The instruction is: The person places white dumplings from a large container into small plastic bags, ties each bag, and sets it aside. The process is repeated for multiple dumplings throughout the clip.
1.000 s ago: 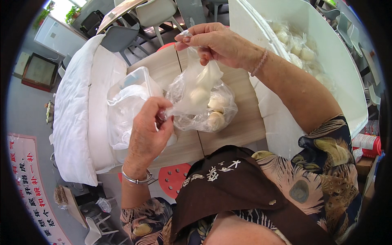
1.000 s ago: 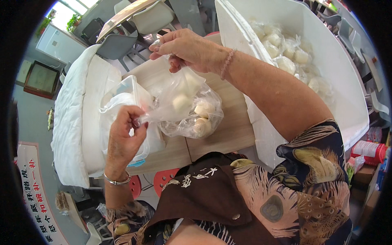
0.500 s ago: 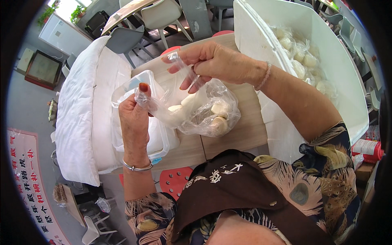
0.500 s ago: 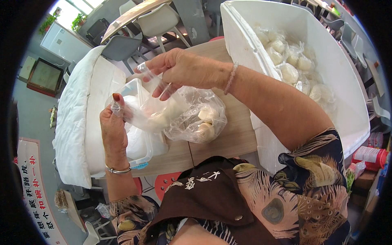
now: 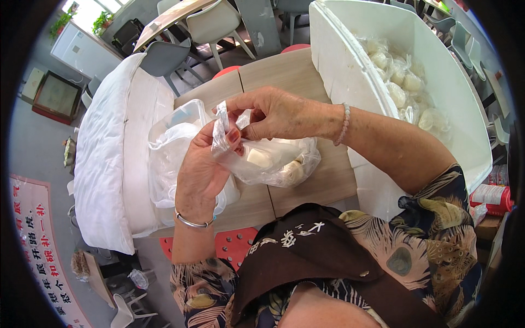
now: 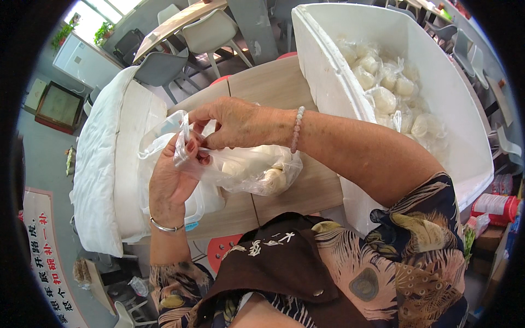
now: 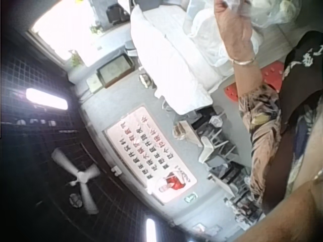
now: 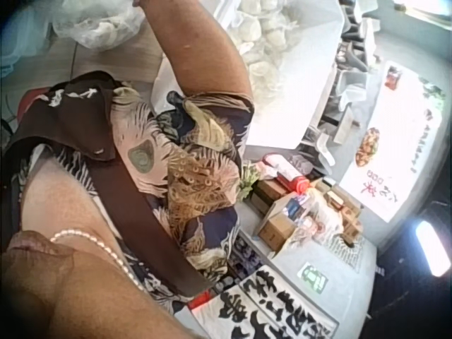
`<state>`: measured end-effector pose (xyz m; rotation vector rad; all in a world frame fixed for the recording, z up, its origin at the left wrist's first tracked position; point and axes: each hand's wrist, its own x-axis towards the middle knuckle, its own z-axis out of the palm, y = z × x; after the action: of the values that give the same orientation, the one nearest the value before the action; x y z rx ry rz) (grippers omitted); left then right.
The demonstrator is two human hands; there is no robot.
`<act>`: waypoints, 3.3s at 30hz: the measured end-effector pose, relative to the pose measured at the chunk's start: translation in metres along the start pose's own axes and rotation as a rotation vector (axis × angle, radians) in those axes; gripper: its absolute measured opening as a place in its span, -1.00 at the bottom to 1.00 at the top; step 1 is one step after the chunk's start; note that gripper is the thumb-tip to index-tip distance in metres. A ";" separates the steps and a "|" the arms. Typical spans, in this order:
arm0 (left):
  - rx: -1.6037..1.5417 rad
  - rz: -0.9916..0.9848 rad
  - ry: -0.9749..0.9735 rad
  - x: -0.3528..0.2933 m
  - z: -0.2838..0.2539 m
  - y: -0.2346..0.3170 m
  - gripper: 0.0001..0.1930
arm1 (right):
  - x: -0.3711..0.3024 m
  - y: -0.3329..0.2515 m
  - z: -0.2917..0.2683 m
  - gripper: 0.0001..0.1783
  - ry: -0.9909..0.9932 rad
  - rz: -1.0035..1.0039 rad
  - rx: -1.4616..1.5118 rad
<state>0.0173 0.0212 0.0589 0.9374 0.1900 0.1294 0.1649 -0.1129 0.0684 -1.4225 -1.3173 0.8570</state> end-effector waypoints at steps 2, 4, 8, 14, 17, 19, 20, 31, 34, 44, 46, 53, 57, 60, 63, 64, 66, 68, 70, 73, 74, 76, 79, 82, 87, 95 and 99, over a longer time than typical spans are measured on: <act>0.029 -0.002 0.056 -0.003 0.000 0.001 -0.81 | -0.002 -0.002 0.001 -0.56 0.002 0.030 0.097; 0.090 -0.008 0.084 -0.007 0.002 0.001 -0.82 | -0.004 -0.004 0.005 -0.54 -0.023 0.078 0.137; 0.276 -0.001 0.119 -0.020 0.007 0.003 -0.83 | -0.003 -0.002 0.013 -0.52 -0.078 0.072 0.146; 0.389 0.064 0.206 -0.027 0.001 0.005 -0.94 | 0.000 0.003 0.014 -0.70 -0.115 0.070 0.139; 0.255 0.135 0.297 -0.026 -0.012 0.007 -0.88 | -0.003 0.003 0.008 -0.78 -0.226 0.165 -0.024; 0.140 0.142 0.341 -0.023 -0.024 0.008 -0.86 | -0.004 0.003 0.001 -0.71 -0.383 0.196 -0.270; 0.085 0.122 0.355 -0.022 -0.031 0.009 -0.86 | -0.005 0.004 -0.001 -0.60 -0.416 0.108 -0.357; -0.039 0.023 0.541 -0.009 -0.055 -0.009 -0.84 | -0.003 0.003 -0.025 -0.69 -0.045 0.106 0.322; -0.032 0.257 0.414 -0.011 -0.045 -0.004 -0.83 | -0.002 -0.002 -0.019 -0.77 0.003 0.064 0.506; 0.070 0.066 -0.117 -0.020 -0.022 0.007 -0.67 | -0.007 -0.005 -0.001 -0.63 -0.196 0.121 0.321; 0.060 0.040 -0.142 -0.021 -0.020 0.007 -0.67 | -0.007 -0.002 0.002 -0.59 -0.176 0.141 0.254; 0.102 0.109 -0.038 -0.028 -0.015 0.003 -0.64 | 0.000 0.003 0.009 -0.68 -0.123 0.067 0.155; 0.182 0.120 0.159 -0.030 -0.018 0.003 -0.74 | -0.003 0.008 0.003 -0.78 -0.139 0.128 0.068; 0.144 0.078 0.286 -0.023 -0.027 0.008 -0.83 | -0.002 0.012 -0.002 -0.84 -0.207 0.009 -0.285; -0.027 0.061 0.390 -0.016 -0.041 0.008 -0.88 | -0.006 0.015 -0.002 -0.85 -0.325 -0.071 -0.513; -0.076 0.056 0.434 -0.014 -0.046 0.007 -0.89 | -0.009 0.016 0.000 -0.85 -0.379 -0.110 -0.580; -0.186 0.052 0.484 -0.010 -0.059 0.005 -0.92 | -0.013 0.018 0.004 -0.81 -0.490 -0.075 -0.656; -0.244 0.002 0.582 -0.007 -0.071 -0.001 -0.92 | -0.012 0.021 0.006 -0.77 -0.500 -0.033 -0.665; -0.294 0.006 0.628 -0.004 -0.078 -0.006 -0.92 | -0.011 0.024 0.008 -0.72 -0.502 -0.046 -0.653; -0.249 0.099 0.554 -0.006 -0.072 -0.005 -0.94 | -0.009 0.026 0.010 -0.61 -0.413 -0.016 -0.642; -0.167 0.140 0.566 -0.008 -0.064 -0.004 -0.94 | -0.009 0.026 0.012 -0.56 -0.329 0.013 -0.617; 0.047 0.259 0.332 -0.017 -0.041 0.001 -0.94 | -0.014 0.020 0.016 -0.34 -0.142 -0.005 -0.690; 0.298 0.392 0.098 -0.027 0.004 0.003 -0.89 | -0.015 0.000 0.022 -0.36 0.001 0.097 -0.713; 0.463 0.490 -0.075 -0.035 0.038 0.005 -0.75 | -0.010 -0.019 0.018 -0.62 0.088 0.063 -0.872; 0.673 0.540 0.165 -0.050 0.032 0.011 -0.67 | -0.030 -0.037 -0.041 -0.81 0.386 -0.082 -1.365; 0.792 0.426 0.571 -0.081 -0.082 0.030 -0.79 | -0.150 -0.082 -0.159 -0.88 0.908 0.264 -1.674; 0.888 0.260 0.700 -0.094 -0.129 0.034 -0.79 | -0.175 -0.073 -0.162 -0.71 0.735 0.485 -1.798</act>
<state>-0.1033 0.1245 0.0219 1.7774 0.8177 0.6528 0.2678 -0.3200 0.1619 -3.0046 -0.9586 -0.9983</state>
